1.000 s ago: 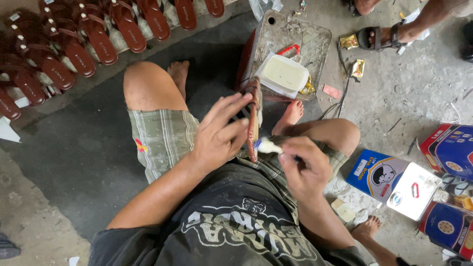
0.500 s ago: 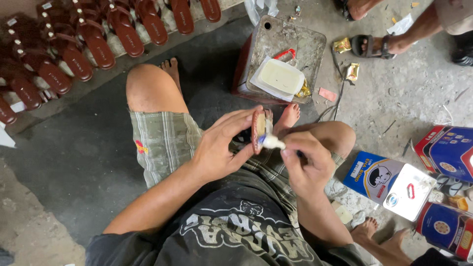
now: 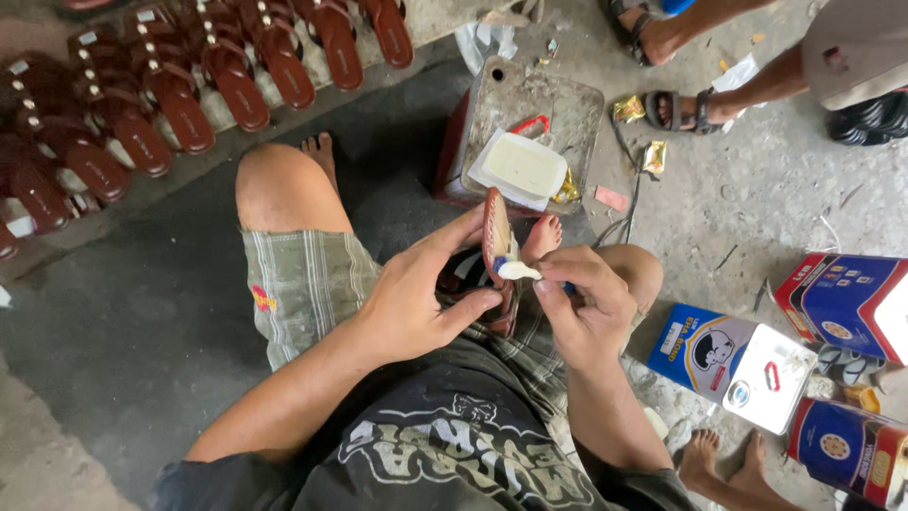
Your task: The person sits on the floor and applies a white substance to the sole of a brown sandal using a toothbrush. They repeatedly dip the brush into a container and spread the substance along the edges of the sole, then place the sandal on a nearby stack.
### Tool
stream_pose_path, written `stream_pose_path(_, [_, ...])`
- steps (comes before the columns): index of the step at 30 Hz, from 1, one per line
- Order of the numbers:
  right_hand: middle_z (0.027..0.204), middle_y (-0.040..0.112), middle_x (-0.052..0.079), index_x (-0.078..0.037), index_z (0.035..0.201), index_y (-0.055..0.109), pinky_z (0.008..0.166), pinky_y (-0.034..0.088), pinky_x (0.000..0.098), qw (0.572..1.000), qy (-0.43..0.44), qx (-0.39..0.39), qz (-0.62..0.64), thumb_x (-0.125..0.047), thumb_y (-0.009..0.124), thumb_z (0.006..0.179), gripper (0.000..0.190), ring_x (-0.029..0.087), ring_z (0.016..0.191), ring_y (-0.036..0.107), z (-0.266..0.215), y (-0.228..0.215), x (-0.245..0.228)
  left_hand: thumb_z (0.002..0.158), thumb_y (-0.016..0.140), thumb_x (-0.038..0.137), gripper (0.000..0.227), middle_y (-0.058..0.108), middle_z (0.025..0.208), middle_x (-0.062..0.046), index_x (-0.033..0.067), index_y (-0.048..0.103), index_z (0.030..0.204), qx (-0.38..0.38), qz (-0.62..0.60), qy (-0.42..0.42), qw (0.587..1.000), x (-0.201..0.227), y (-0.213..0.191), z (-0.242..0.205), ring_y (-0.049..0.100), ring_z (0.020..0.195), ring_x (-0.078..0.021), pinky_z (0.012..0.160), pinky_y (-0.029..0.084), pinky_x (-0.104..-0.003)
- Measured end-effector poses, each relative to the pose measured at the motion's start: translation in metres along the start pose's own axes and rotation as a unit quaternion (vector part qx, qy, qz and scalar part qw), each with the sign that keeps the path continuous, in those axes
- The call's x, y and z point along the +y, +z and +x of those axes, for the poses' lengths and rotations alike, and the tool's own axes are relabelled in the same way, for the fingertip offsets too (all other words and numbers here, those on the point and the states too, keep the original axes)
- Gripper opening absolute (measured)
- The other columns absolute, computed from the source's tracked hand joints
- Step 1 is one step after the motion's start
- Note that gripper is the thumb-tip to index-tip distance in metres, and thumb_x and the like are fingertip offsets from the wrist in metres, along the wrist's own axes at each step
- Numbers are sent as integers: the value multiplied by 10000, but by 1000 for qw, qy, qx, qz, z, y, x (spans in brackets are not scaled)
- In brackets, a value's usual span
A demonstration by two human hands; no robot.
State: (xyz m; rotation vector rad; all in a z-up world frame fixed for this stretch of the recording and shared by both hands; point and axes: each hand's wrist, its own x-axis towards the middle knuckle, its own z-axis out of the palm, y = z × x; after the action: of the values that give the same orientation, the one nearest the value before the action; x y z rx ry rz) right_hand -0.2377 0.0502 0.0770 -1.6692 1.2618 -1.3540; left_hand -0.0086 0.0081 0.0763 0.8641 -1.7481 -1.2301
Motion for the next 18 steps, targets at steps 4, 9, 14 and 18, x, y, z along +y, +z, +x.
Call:
stream_pose_path(4, [934, 715, 97, 31, 1041, 674, 647, 500, 182, 997, 12, 60, -40, 99, 665, 950, 114, 93, 697, 637, 15, -2, -7, 976, 709, 185, 729, 605, 1485, -187, 9, 355, 1589, -42, -36, 59, 997, -2, -12, 12, 599, 1406, -322, 1189, 452, -410])
stream_pose_path(9, [1049, 718, 101, 48, 1102, 642, 823, 536, 233, 994, 25, 94, -41, 107, 661, 982, 135, 100, 893, 652, 32, 2, -9, 1041, 620, 186, 657, 565, 1554, -210, 26, 346, 1616, -83, -127, 77, 985, 0, -18, 21, 596, 1445, -333, 1218, 462, -421])
stream_pose_path(14, [1090, 699, 117, 51, 1095, 638, 899, 540, 261, 997, 15, 64, -31, 106, 660, 975, 134, 132, 982, 665, 34, 2, -8, 1035, 608, 223, 690, 612, 1488, -201, 34, 323, 1635, -77, -164, 45, 982, 11, -22, 22, 640, 1365, -317, 1195, 477, -429])
stream_pose_path(18, [1096, 700, 129, 42, 1074, 640, 954, 547, 296, 997, -24, 44, -52, 111, 661, 977, 120, 194, 1039, 691, 29, -3, -7, 1013, 620, 236, 707, 654, 1412, -180, 39, 340, 1632, -63, -158, 23, 985, 19, -24, 22, 671, 1289, -286, 1152, 501, -413])
